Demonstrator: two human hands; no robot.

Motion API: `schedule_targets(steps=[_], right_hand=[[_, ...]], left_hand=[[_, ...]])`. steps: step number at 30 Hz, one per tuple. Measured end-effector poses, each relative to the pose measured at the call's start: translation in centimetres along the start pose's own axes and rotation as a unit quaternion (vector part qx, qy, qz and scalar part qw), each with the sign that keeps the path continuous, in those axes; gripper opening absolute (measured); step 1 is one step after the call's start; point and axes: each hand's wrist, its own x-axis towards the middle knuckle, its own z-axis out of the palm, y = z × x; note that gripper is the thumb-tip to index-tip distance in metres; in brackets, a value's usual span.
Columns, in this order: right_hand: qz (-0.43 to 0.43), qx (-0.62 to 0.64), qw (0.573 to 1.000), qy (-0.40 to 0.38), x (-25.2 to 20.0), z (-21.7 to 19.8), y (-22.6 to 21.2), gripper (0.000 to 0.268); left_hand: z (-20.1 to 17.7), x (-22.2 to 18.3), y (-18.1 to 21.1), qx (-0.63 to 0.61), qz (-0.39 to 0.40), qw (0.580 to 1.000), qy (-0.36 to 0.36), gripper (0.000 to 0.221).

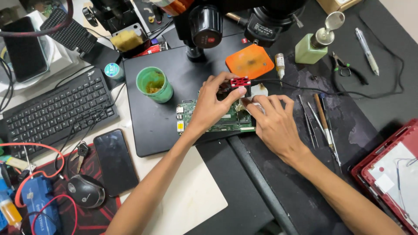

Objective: The person holds a hot air gun over a green circuit board while using a metal probe with the other hand, then wipes the board area with a tissue. They then set the hot air gun aside, position a red fan component over the board, and brush the component with a small brush before handling the board with both hands.

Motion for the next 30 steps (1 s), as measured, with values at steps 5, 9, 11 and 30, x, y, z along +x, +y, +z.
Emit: schedule_targets(steps=[5,9,11,30], right_hand=[[-0.008,-0.001,1.0,0.006,0.6,-0.4,0.1,0.038],[-0.025,0.009,1.0,-0.005,0.1,-0.1,-0.5,0.04],[-0.025,0.004,1.0,0.004,0.3,-0.6,-0.4,0.039],[-0.044,0.009,0.999,-0.002,0.4,-0.2,-1.5,0.041]], left_hand=[[0.2,0.3,-0.4,0.02,0.027,0.999,-0.006,0.042],[0.1,0.0,-0.2,0.031,0.033,0.999,-0.001,0.04],[0.0,0.0,0.0,0.03,0.034,0.999,0.002,0.041],[0.3,-0.1,-0.9,0.016,0.032,0.999,0.01,0.043]])
